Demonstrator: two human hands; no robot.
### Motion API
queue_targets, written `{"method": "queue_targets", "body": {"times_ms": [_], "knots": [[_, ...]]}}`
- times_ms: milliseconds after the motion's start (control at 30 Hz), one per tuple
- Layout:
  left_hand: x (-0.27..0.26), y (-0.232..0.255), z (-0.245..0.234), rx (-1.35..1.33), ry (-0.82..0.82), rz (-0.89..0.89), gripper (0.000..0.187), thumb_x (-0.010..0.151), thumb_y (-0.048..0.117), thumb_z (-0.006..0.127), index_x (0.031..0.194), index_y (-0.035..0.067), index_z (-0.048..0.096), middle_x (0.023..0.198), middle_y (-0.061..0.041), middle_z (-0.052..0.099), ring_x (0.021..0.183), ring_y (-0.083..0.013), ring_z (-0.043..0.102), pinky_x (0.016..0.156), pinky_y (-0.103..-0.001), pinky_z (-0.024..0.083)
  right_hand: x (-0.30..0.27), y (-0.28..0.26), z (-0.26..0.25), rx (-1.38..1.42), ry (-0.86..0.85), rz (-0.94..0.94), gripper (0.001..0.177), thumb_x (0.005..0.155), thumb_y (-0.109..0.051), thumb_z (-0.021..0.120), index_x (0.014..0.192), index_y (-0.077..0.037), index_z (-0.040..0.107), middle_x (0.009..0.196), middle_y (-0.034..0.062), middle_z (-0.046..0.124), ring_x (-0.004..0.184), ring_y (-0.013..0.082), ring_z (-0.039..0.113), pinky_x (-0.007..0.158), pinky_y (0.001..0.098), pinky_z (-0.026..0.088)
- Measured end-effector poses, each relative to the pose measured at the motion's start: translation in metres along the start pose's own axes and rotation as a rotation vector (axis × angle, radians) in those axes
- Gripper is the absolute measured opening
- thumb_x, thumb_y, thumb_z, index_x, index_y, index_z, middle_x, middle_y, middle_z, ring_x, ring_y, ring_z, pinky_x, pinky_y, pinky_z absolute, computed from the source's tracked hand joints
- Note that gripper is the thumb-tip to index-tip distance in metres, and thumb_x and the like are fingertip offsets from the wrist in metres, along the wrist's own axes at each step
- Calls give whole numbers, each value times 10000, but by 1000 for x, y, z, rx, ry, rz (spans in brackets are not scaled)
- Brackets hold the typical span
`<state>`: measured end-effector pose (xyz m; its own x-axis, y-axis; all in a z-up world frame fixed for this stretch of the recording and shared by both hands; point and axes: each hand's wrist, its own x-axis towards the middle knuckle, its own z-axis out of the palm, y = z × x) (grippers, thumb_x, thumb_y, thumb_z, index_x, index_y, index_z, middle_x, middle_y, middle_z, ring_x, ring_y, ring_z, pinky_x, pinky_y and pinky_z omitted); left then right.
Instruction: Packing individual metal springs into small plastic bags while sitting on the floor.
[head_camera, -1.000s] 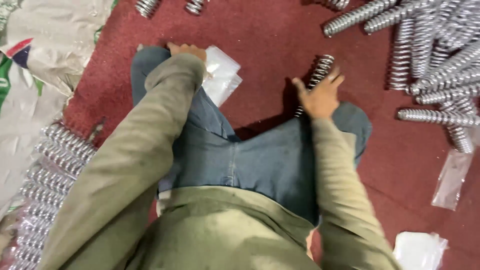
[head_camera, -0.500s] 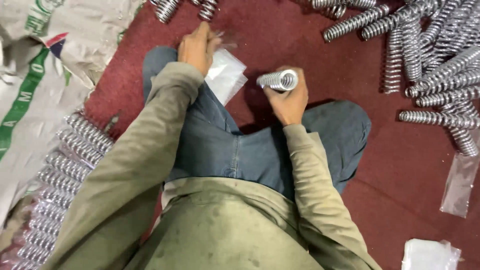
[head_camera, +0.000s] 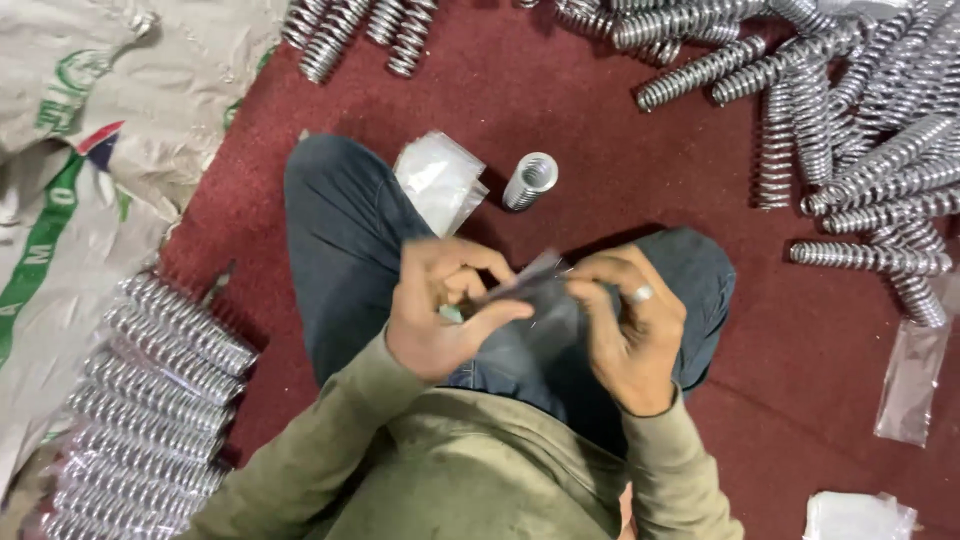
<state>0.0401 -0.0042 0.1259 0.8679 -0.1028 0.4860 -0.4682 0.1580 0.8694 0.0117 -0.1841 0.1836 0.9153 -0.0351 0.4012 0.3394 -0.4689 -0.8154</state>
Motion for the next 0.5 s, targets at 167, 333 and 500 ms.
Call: {"method": "queue_targets", "body": {"times_ms": [167,333,500], "knots": [[-29,-12,-2,-1146,-137,-575,459,1113,252,372,1399,-88,258,956,-237,579,435,-141,493,308,-226,391,-30,32,22,-39,169,140,226,1057,-220,599,996,-19,682,751,101,623,627,252,540,644,374,485],[-34,-29,20,-505,89,-549,197,1037,204,611,1051,7,600,1139,-218,686,970,-218,650,780,-321,530,-14,26,33,-43,-7,190,237,1021,-286,637,975,-57,677,894,134,669,794,330,657,791,437,532],[-36,-74,-11,-430,-117,-717,444,1103,358,442,888,40,665,666,-86,640,616,-136,587,600,-257,506,-24,55,36,603,-89,608,206,1023,-111,629,858,13,630,601,44,485,576,159,521,604,295,464]]}}
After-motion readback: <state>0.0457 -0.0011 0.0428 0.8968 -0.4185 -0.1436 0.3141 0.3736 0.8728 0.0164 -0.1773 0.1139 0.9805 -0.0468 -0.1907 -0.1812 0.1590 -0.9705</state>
